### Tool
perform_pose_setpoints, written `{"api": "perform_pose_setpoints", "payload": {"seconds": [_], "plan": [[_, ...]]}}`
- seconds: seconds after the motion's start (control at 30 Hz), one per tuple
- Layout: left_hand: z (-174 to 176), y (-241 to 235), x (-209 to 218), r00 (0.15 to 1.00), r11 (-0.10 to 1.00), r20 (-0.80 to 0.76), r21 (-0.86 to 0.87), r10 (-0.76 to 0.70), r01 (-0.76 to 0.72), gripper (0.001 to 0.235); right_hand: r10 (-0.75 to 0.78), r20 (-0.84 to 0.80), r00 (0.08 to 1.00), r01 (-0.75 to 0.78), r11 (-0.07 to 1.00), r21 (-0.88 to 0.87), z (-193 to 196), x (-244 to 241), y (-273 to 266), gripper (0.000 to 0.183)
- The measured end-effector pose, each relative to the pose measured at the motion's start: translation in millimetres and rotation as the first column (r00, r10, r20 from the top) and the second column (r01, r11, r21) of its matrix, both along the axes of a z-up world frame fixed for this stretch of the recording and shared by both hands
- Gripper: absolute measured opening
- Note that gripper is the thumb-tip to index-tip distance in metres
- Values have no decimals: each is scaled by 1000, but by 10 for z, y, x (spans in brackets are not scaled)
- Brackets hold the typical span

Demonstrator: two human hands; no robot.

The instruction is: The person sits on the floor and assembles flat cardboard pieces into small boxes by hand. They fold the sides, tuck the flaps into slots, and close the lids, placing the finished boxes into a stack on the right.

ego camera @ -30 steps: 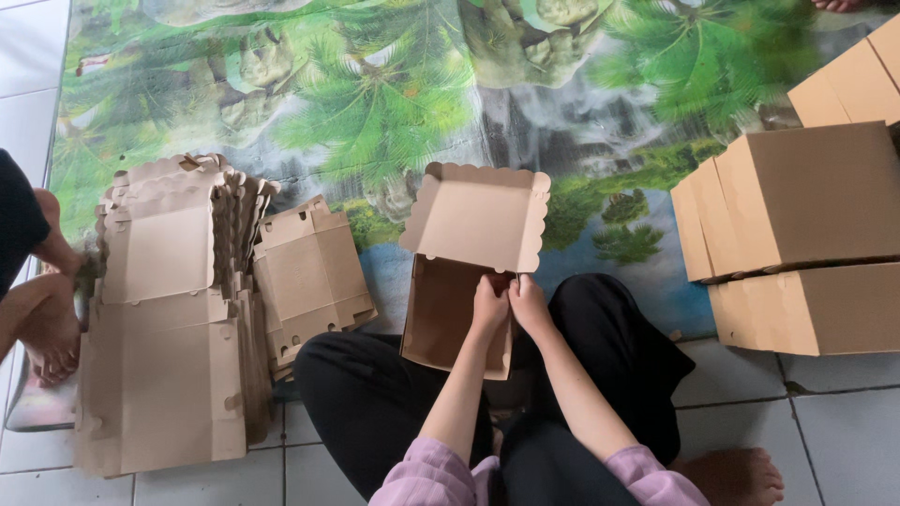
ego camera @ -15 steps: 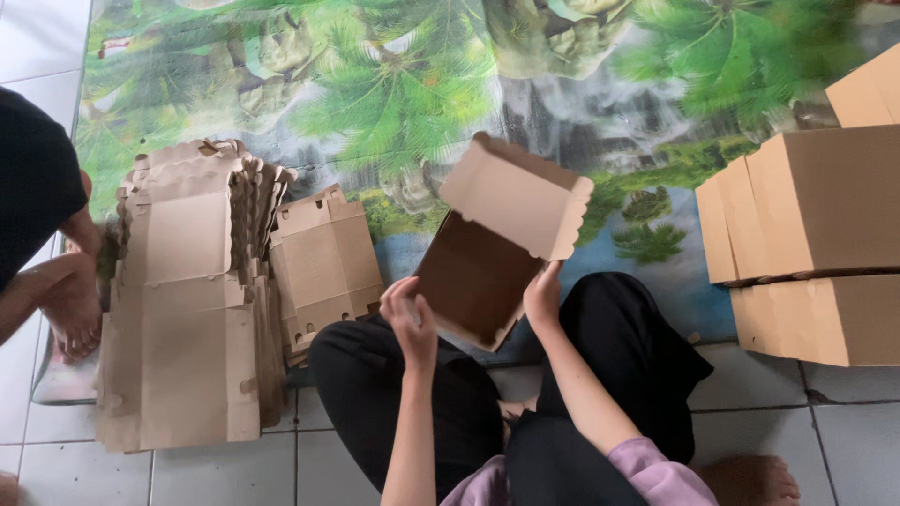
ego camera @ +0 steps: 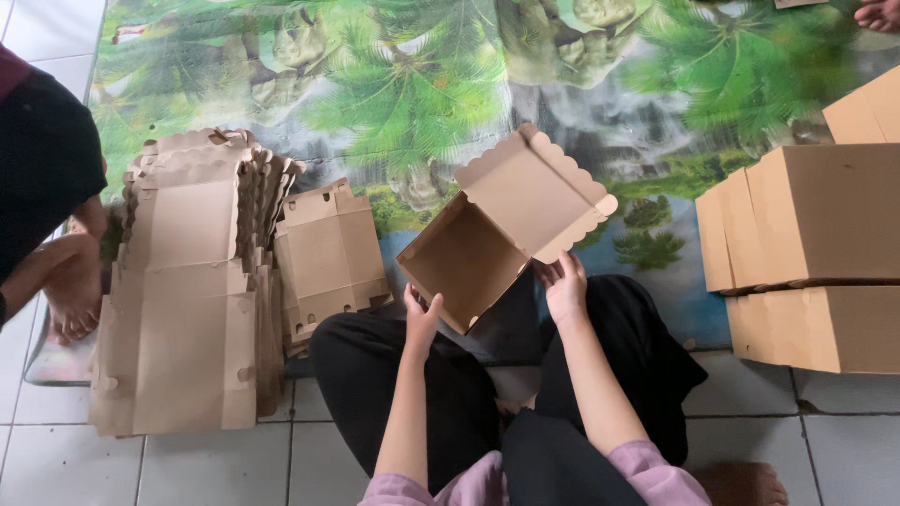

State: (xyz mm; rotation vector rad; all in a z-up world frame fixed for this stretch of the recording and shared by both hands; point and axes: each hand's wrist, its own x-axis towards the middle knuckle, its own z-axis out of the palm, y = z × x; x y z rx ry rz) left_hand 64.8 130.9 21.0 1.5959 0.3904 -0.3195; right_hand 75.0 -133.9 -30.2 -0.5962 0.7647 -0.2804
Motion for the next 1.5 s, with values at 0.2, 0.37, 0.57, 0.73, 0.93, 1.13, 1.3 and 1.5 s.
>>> {"api": "perform_pose_setpoints", "payload": {"seconds": [0.2,0.37,0.57,0.73,0.93,1.13,1.3,1.5], "plan": [[531,-93,-58,997,997,-35,3,-75,75,82,82,11,997,-81,996,-41,-83,-14,-28,43],[321,-23,-44,984,989,-105,18,-142,145,83,152,70,986,-150,988,-37,106,-104,-28,44],[87,65,-34,982,991,-141,35,-122,128,79,176,137,975,-154,976,-156,276,-135,54,52],[133,49,-49,998,994,-57,-102,-30,24,63,206,124,971,-156,931,-329,103,-157,131,44],[-220,148,84,987,951,-117,-277,109,-138,66,491,-123,863,-343,388,-856,443,-282,208,53],[-384,133,81,921,888,-157,-251,356,-385,69,454,-317,833,-418,140,-898,446,-308,238,69],[-464,128,44,947,937,-76,-137,313,-321,59,367,-383,848,-445,99,-890,522,-376,290,70],[-813,190,92,955,934,-170,-224,245,-279,51,222,-296,929,-305,10,-952,532,-578,362,71]]}}
